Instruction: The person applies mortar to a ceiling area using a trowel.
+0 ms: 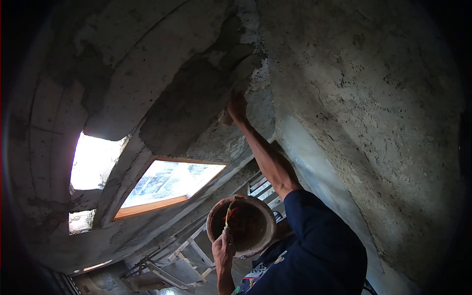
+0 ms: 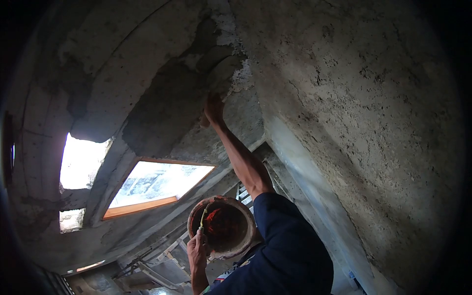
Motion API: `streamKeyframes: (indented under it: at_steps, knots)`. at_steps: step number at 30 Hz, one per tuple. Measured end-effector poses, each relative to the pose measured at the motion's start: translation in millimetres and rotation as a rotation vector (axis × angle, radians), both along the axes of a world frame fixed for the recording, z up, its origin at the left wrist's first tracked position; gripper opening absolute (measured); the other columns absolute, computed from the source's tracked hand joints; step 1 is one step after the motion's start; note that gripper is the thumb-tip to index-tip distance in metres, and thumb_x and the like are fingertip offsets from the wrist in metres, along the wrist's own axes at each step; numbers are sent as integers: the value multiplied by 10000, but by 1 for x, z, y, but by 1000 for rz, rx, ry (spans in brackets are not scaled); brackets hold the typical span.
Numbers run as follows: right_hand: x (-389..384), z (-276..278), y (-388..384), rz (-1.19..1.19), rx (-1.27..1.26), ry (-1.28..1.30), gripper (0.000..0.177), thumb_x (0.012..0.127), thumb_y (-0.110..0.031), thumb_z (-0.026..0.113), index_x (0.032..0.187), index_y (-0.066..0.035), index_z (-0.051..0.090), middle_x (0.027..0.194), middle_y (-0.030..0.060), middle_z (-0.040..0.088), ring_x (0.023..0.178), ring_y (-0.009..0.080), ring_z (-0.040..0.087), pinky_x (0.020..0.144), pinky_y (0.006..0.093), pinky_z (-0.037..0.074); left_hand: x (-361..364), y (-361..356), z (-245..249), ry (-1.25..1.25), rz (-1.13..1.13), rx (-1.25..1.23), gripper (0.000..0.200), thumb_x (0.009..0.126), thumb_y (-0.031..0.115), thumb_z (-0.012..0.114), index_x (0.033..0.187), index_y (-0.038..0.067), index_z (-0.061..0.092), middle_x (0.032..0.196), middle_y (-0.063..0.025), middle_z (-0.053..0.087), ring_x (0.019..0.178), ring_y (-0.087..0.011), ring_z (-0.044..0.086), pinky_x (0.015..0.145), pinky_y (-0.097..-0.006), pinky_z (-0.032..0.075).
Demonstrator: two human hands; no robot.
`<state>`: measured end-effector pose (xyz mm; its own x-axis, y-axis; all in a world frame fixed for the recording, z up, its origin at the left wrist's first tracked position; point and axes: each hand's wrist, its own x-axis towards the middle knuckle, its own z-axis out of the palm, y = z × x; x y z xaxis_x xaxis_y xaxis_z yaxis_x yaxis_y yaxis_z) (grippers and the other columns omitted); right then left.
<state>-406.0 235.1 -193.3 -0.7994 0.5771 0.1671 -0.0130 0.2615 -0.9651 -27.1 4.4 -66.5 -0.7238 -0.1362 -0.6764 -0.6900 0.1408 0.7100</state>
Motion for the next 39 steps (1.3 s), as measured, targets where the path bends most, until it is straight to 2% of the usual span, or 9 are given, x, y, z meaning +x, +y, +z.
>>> streamKeyframes:
  at_steps: [3,6,13,23,29,31,34,35,39]
  knots:
    - [8,14,0,53,-188,1,452,966,-350,373,1116,57,498,1052,308,561,980,474,555,804,525,442,-1,0,1,5,-9,-5,420,986,380,466,673,101,482,543,64,368,435,-33,333,395,-213,244]
    - [-9,-4,-5,5,91,14,387,960,-291,379,1071,55,510,1025,298,558,957,465,558,788,521,452,-2,5,4,24,-5,-5,417,984,375,474,659,113,474,520,71,357,407,-33,320,378,-219,225]
    - [-26,1,-13,-49,-83,80,335,954,-239,398,1048,62,509,997,295,556,931,457,562,782,517,460,3,4,0,35,-12,-10,425,982,381,476,644,124,464,494,76,349,372,-33,306,355,-227,203]
    - [-46,14,-48,-13,308,52,319,949,-216,445,1075,74,491,971,276,548,905,411,588,744,477,485,7,1,-4,31,-13,-19,432,985,386,465,644,122,453,497,73,344,376,-34,309,356,-227,205]
    - [-26,31,-61,39,-127,235,314,951,-230,454,1051,66,489,917,253,547,863,357,612,704,460,497,5,0,-2,26,-16,-52,428,987,380,464,650,116,476,501,74,340,380,-34,308,357,-228,211]
    - [-1,50,-51,101,-423,68,363,962,-263,438,1066,82,484,876,255,548,884,359,611,724,456,484,7,-1,-4,36,-8,-23,428,986,377,467,647,116,475,504,72,345,381,-35,311,358,-229,212]
    - [7,35,-44,-131,-251,222,427,979,-326,418,1042,88,501,929,298,561,899,441,561,766,475,441,6,1,-1,27,-6,-43,428,984,376,472,646,114,475,507,70,348,382,-37,314,359,-228,213]
    - [7,32,-41,-201,-370,151,415,979,-313,409,1000,84,529,919,282,560,877,449,553,760,476,435,7,1,2,27,-3,-43,428,984,376,472,646,114,475,507,70,348,382,-37,314,359,-228,213]
    - [-19,-15,-20,-118,-235,131,402,971,-280,416,1027,99,537,990,299,566,949,444,553,829,473,427,8,-2,3,1,-18,-28,436,986,391,462,660,102,486,540,62,377,441,-34,336,401,-218,251]
